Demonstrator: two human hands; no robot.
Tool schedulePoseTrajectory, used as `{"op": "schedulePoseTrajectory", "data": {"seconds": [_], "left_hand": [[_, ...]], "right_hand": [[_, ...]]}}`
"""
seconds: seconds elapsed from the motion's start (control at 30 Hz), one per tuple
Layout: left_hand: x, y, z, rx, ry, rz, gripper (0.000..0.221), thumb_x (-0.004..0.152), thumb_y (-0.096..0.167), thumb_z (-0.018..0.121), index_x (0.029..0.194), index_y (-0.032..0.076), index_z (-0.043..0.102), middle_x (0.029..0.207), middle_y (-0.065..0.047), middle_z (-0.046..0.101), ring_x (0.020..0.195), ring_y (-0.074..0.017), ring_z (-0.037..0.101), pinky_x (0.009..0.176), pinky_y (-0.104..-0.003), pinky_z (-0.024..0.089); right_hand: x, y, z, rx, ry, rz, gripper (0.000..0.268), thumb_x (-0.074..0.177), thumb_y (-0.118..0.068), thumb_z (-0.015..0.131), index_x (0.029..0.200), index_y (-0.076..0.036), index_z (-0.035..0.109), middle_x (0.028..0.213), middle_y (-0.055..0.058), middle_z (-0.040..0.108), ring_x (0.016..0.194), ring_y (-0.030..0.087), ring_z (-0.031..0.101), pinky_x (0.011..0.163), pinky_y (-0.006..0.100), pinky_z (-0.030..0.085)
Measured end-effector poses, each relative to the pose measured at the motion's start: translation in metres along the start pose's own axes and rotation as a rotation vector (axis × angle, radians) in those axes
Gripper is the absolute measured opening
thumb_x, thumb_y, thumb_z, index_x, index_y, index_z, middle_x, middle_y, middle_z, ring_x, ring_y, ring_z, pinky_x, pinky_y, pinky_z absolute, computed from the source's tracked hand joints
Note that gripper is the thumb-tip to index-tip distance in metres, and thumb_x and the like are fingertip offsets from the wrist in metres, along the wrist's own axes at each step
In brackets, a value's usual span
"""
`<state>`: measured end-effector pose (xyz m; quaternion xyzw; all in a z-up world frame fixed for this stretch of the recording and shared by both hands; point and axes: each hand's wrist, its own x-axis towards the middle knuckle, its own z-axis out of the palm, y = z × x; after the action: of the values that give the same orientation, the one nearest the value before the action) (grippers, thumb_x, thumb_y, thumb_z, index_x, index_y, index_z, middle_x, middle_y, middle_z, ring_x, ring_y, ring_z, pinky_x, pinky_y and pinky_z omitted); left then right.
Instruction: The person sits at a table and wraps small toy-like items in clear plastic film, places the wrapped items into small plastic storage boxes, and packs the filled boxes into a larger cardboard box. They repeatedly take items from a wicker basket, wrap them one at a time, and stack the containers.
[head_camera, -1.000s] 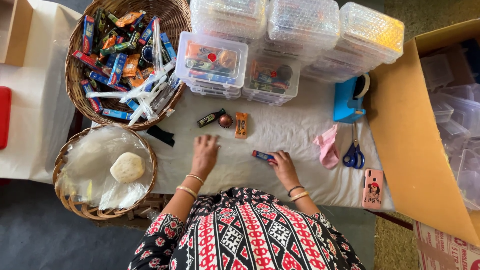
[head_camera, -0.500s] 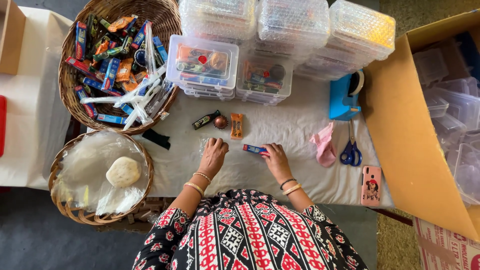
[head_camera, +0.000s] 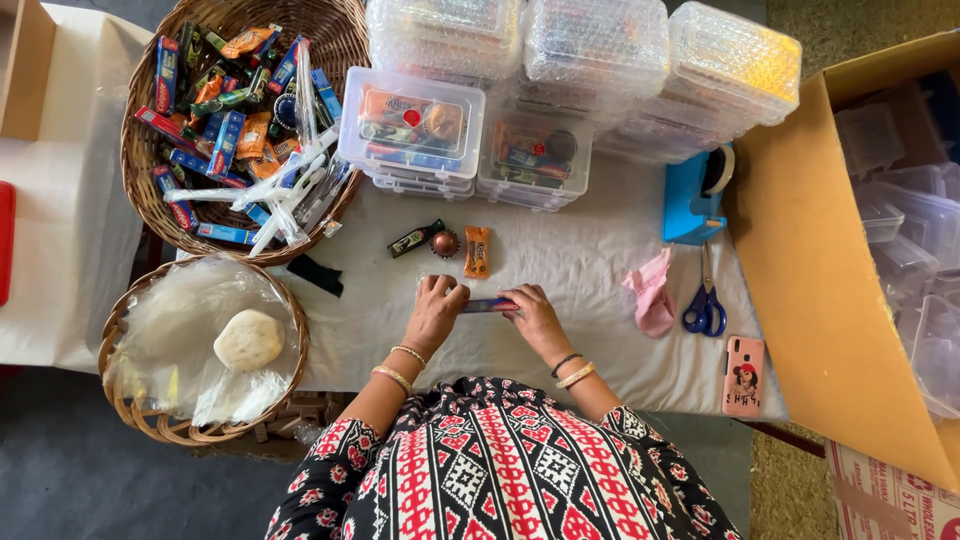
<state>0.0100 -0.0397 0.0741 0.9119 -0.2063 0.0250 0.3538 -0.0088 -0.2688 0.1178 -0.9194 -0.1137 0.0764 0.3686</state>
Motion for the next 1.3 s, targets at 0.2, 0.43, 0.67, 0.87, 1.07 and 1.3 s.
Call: {"op": "schedulePoseTrajectory", "data": {"seconds": [0.2,0.43,0.67,0.87,1.07,1.3], "left_hand": [[-0.008,-0.016,-0.003,-0.091,0.16,-0.237,0.027,0.089,0.009,0.072,0.115,0.015,0.067,0.123,-0.008,0.061,0.12,-0.0352,0.049,0.106,-0.047,0.043],[-0.056,-0.08,0.011,-0.091,0.235,-0.434,0.038,0.087,0.002,0.073,0.12,0.021,0.071,0.137,-0.014,0.055,0.121,-0.0394,0.046,0.103,-0.047,0.04],[-0.047,-0.084,0.014,-0.239,0.161,-0.496,0.044,0.083,0.002,0.074,0.122,0.022,0.071,0.12,-0.013,0.058,0.108,-0.0352,0.051,0.094,-0.045,0.048],[-0.047,-0.103,0.039,-0.128,0.157,-0.484,0.012,0.083,0.004,0.076,0.09,0.013,0.074,0.089,-0.008,0.067,0.093,-0.0329,0.056,0.085,-0.046,0.048],[-0.037,-0.109,0.043,-0.27,0.224,-0.474,0.007,0.084,0.008,0.075,0.089,0.009,0.071,0.089,-0.012,0.065,0.084,-0.0304,0.062,0.076,-0.042,0.052],[-0.024,-0.094,0.026,-0.36,0.108,-0.571,0.008,0.091,0.012,0.072,0.098,0.008,0.069,0.091,-0.012,0.072,0.082,-0.0291,0.07,0.074,-0.04,0.055]], "right_hand": [[-0.002,0.019,0.039,0.421,0.039,0.169,0.042,0.085,0.004,0.071,0.123,-0.009,0.06,0.118,0.006,0.066,0.101,0.017,0.072,0.089,0.031,0.061],[-0.006,0.034,0.07,0.518,0.092,0.198,0.048,0.086,0.009,0.071,0.124,-0.007,0.047,0.111,0.008,0.07,0.095,0.013,0.069,0.083,0.028,0.058],[-0.012,0.039,0.088,0.628,-0.088,0.192,0.05,0.091,0.001,0.066,0.133,-0.008,0.039,0.119,0.009,0.072,0.096,0.013,0.068,0.087,0.027,0.055],[-0.017,0.012,0.085,0.741,-0.146,0.244,0.063,0.096,-0.029,0.068,0.146,-0.009,0.034,0.124,0.015,0.071,0.121,0.021,0.059,0.106,0.035,0.046],[-0.016,0.011,0.095,0.738,-0.183,0.127,0.088,0.095,-0.051,0.068,0.16,-0.011,0.024,0.15,0.019,0.052,0.14,0.03,0.05,0.117,0.043,0.037],[-0.007,-0.008,0.081,0.537,-0.182,0.078,0.107,0.081,-0.041,0.086,0.159,-0.014,0.018,0.149,0.015,0.053,0.143,0.03,0.044,0.118,0.046,0.034]]}}
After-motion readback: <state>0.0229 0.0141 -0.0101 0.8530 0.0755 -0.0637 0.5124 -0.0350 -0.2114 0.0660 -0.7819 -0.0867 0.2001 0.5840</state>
